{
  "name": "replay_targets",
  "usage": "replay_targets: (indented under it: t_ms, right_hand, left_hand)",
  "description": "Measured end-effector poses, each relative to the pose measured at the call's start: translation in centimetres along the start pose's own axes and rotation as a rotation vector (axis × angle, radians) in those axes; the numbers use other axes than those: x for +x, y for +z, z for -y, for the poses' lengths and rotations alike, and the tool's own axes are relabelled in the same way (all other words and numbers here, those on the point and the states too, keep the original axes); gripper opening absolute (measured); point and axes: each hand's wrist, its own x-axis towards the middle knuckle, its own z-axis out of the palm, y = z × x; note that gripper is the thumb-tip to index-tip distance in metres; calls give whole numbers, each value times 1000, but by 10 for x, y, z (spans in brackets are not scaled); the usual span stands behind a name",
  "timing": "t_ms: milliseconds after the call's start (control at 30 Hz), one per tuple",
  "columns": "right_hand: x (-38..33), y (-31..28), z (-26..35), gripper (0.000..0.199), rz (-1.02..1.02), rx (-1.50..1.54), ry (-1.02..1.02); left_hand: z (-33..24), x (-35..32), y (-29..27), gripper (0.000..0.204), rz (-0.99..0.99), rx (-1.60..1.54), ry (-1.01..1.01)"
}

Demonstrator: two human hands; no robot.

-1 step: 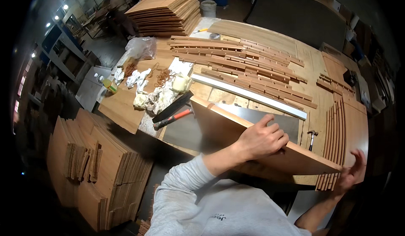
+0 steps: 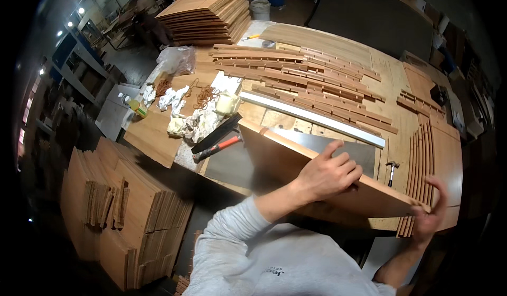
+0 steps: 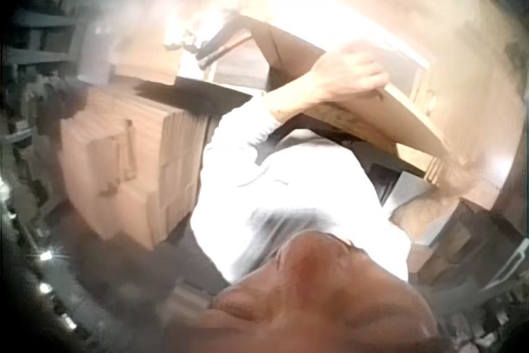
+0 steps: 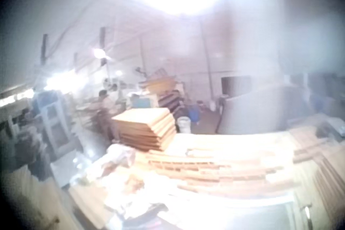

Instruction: The person aligns and joins wooden panels on a workbench, using a hammer to secure components and moving the pieces to a staging area.

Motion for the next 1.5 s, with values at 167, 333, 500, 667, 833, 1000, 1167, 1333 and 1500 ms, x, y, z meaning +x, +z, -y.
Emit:
replay_targets:
  t_ms: [167,333,500,667,833,1000,1167,1333,1500]
  right_hand:
    - [69,97,89,61,730,-135,-108]
    - [64,167,101,56,709,-165,-205]
    - [64,205,117,56,621,-148,-294]
    - [63,204,165,49,680,-243,-246]
    - [70,173,172,47,685,-173,-188]
    - [102,110,139,43,554,21,-100]
    - [109,50,129,47,316,220,125]
    - [91,-2,105,47,-14,188,62]
    - [21,-9,39,41,-228,359,177]
  left_hand:
    - [0,-82,27,71,-645,87,-579]
    - [-12,-119,70,89,-573,-318,-1229]
    - [9,-112,7,54,-738,-446,-1233]
    - [61,-118,-51,27,-743,-624,-1021]
    - [177,-243,-11,40,-696,-214,-1305]
    - [174,-336,87,36,-265,-11,-1287]
    - [220,-290,48,32,-117,-135,-1181]
    - [314,-294,-2,36,-25,218,-1245]
    - [250,-190,15,64,162,-56,-1085]
